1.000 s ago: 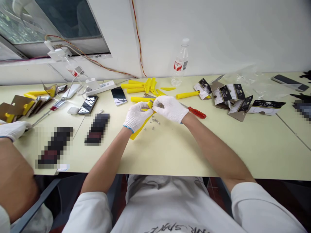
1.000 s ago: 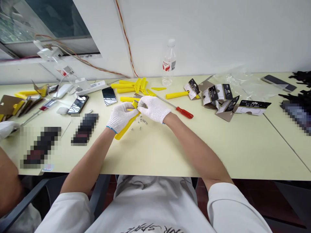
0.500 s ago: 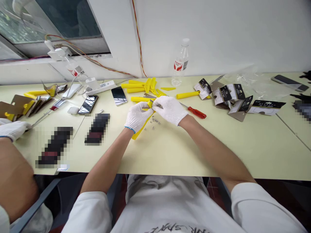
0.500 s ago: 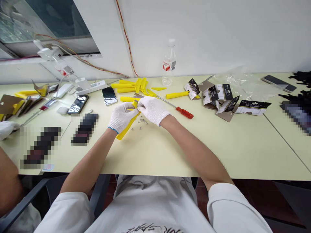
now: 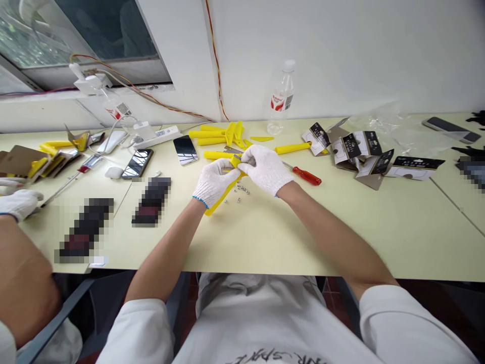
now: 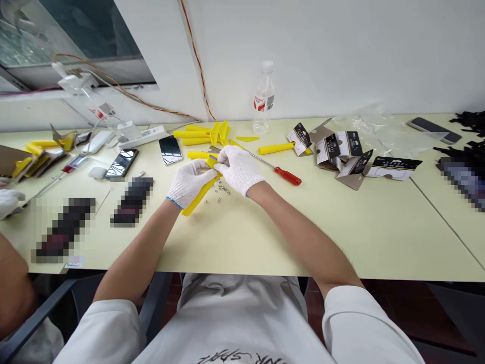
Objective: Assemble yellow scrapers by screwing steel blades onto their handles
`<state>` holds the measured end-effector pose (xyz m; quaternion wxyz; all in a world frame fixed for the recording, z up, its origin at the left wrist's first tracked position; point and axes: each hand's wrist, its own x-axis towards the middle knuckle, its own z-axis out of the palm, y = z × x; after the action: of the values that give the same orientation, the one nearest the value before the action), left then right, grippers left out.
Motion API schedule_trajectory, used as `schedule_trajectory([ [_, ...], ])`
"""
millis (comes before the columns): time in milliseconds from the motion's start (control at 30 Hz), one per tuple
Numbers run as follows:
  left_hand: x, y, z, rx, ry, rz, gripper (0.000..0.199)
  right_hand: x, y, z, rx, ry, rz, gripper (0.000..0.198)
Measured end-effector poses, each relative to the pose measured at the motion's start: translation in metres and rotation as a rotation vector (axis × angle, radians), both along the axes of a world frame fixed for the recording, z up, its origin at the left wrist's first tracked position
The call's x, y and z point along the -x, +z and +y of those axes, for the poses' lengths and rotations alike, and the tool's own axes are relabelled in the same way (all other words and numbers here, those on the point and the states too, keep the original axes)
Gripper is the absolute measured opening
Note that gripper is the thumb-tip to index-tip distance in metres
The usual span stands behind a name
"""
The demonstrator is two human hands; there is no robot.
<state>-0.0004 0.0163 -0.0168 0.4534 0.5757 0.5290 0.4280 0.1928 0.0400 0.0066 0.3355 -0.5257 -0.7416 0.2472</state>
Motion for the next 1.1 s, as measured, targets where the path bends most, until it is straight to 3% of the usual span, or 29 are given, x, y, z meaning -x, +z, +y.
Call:
schedule_trajectory([
  [233,-0.003,0.003,-0.003,0.012,-0.02,-0.031,0.037,-0.005,0.01,0.001,0.148,-0.072,0.046,0.03],
  [367,0.0,0.005,-0.001,0.015,0.033,-0.065,0.037,-0.027,0.02,0.005,0.129,-0.056,-0.055,0.025],
  [467,0.005,0.006,0.003,0.031,0.088,-0.092,0.033,-0.062,0.018,0.003,0.035,-0.201,-0.327,0.037],
  [533,0.008,0.008,0.005,0.046,0.13,-0.085,0.028,-0.089,0.008,-0.001,0.051,-0.299,-0.586,0.055],
  [600,0.01,0.01,0.007,0.064,0.176,-0.073,0.025,-0.112,-0.007,-0.006,0.138,-0.351,-0.815,0.067],
  [700,0.012,0.012,0.009,0.077,0.246,-0.084,0.025,-0.134,-0.025,-0.012,0.283,-0.32,-0.939,0.061],
  [800,0.012,0.011,0.011,0.059,0.298,-0.107,0.027,-0.143,-0.032,-0.017,0.354,-0.309,-0.873,0.048],
  [933,0.014,0.008,0.015,0.005,0.335,-0.065,0.025,-0.148,-0.036,-0.031,0.323,-0.331,-0.671,0.036],
  [1100,0.016,0.005,0.015,-0.049,0.336,0.018,0.027,-0.139,-0.052,-0.05,0.191,-0.026,-0.206,0.027],
])
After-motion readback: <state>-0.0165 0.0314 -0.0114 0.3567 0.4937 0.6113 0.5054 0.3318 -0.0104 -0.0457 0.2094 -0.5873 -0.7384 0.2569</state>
